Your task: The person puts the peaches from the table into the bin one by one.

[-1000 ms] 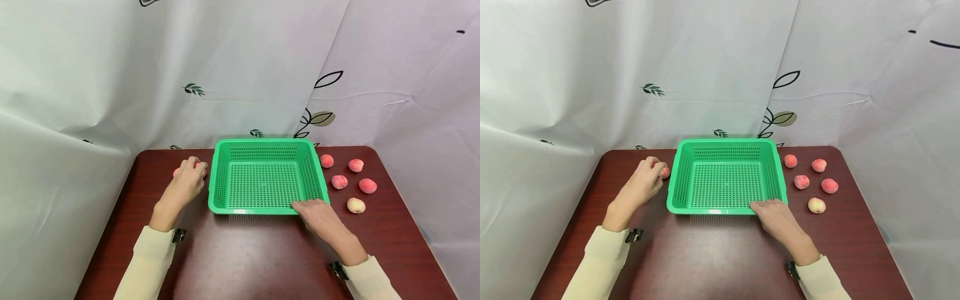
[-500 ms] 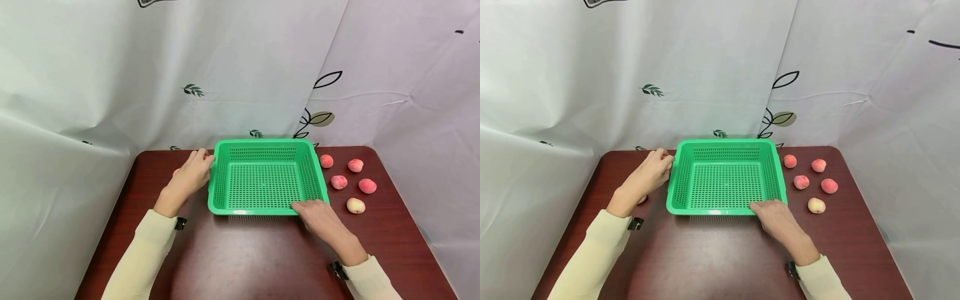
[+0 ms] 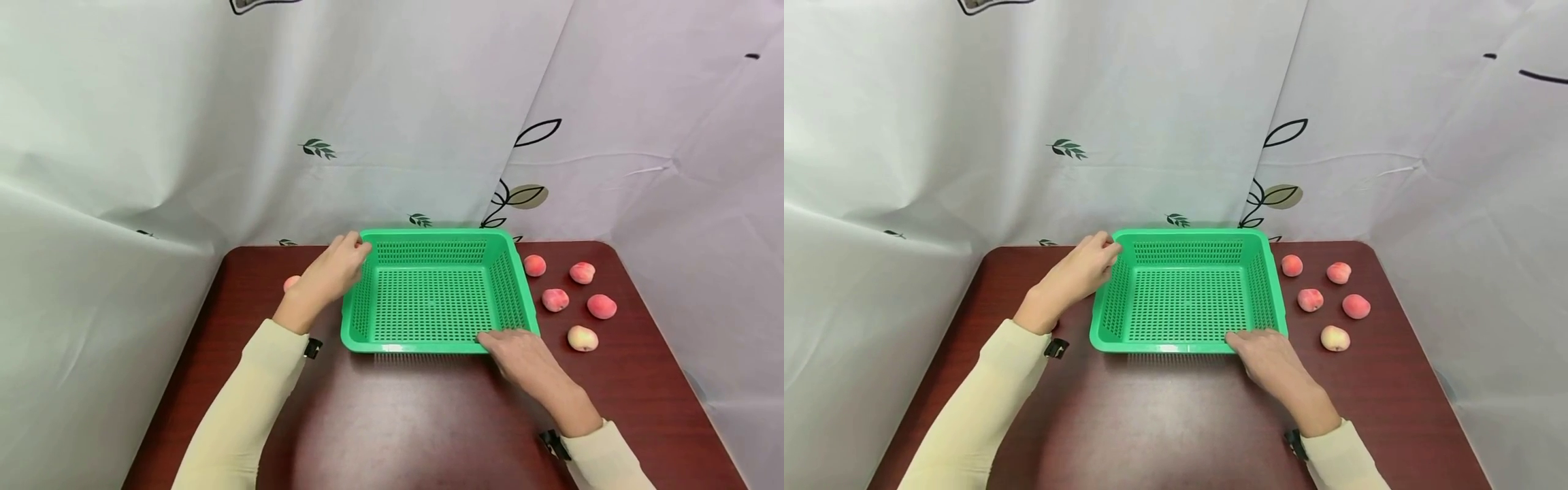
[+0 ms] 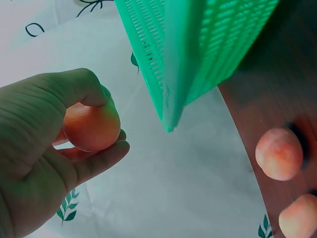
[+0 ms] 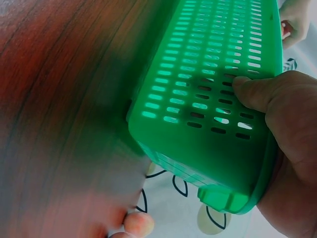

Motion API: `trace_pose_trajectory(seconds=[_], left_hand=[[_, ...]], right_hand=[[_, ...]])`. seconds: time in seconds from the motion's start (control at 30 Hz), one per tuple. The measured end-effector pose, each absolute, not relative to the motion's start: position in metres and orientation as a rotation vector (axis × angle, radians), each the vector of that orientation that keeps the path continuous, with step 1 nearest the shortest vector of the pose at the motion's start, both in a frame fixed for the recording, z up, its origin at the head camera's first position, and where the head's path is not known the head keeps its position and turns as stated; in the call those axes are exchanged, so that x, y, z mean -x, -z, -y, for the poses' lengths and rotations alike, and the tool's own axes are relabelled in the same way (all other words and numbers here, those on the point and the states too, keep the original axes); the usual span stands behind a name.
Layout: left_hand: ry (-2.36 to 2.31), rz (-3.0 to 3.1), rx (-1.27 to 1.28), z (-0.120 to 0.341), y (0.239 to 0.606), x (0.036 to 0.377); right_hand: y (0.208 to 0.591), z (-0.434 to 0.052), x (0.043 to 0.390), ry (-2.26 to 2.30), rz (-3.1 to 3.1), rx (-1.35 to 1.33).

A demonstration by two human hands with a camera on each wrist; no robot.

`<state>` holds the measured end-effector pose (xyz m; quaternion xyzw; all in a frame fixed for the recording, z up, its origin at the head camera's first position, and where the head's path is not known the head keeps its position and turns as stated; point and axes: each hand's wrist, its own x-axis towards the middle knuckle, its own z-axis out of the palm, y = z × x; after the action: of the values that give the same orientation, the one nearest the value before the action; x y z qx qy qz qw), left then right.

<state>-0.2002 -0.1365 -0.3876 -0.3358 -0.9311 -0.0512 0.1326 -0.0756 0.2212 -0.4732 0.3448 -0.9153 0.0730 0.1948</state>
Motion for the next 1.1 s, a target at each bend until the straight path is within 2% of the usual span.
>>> trace_pose_trajectory(seconds=[0.5,1.1], left_hand=[[0.176,2.854,1.062,0.103,0.384,0.225],[0.211,3.187,0.980,0.084,0.401,0.252]], right_hand=[[0.478,-0.224,0.075,-0.231,2.600,-0.957],[0.478,-0.224,0.076,-0.221,2.615,-0.957]])
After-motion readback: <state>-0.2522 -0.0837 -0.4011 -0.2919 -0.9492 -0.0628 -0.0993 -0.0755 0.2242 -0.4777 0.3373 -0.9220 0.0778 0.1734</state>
